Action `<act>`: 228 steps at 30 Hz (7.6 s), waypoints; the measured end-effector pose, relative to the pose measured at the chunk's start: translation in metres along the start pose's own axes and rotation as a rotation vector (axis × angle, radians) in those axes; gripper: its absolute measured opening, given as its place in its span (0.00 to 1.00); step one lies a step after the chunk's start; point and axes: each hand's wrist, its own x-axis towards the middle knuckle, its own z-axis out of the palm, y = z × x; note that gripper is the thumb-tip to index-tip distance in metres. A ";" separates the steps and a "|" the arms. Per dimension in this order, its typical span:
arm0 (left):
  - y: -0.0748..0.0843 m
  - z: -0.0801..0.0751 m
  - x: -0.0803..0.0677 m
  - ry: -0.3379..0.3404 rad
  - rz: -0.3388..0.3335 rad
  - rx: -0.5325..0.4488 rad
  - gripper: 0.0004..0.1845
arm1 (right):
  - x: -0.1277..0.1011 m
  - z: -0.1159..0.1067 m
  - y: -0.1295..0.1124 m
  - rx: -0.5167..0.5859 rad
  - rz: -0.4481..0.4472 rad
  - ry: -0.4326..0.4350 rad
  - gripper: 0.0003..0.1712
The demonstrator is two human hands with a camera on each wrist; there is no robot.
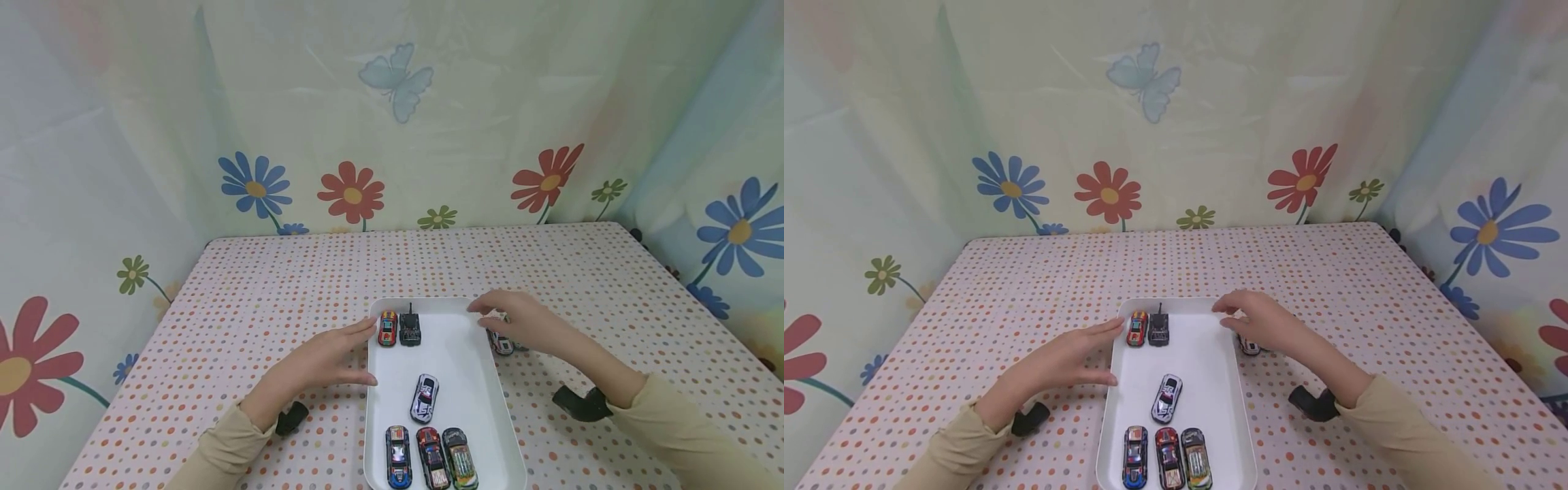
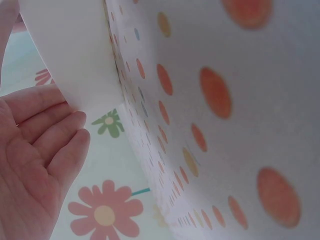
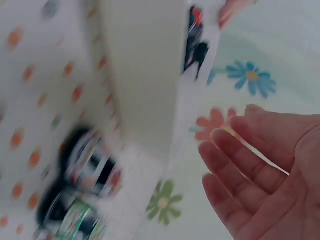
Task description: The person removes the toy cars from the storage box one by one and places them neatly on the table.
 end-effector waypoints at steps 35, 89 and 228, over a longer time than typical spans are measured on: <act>0.000 -0.001 0.001 -0.004 -0.012 -0.015 0.50 | 0.009 0.078 -0.059 -0.102 0.000 -0.284 0.27; -0.002 0.001 0.000 -0.003 0.008 -0.012 0.49 | -0.016 -0.016 0.030 0.562 0.324 0.007 0.25; -0.001 -0.001 0.000 0.006 0.016 -0.033 0.48 | -0.054 0.058 -0.089 -0.424 -0.557 -0.557 0.22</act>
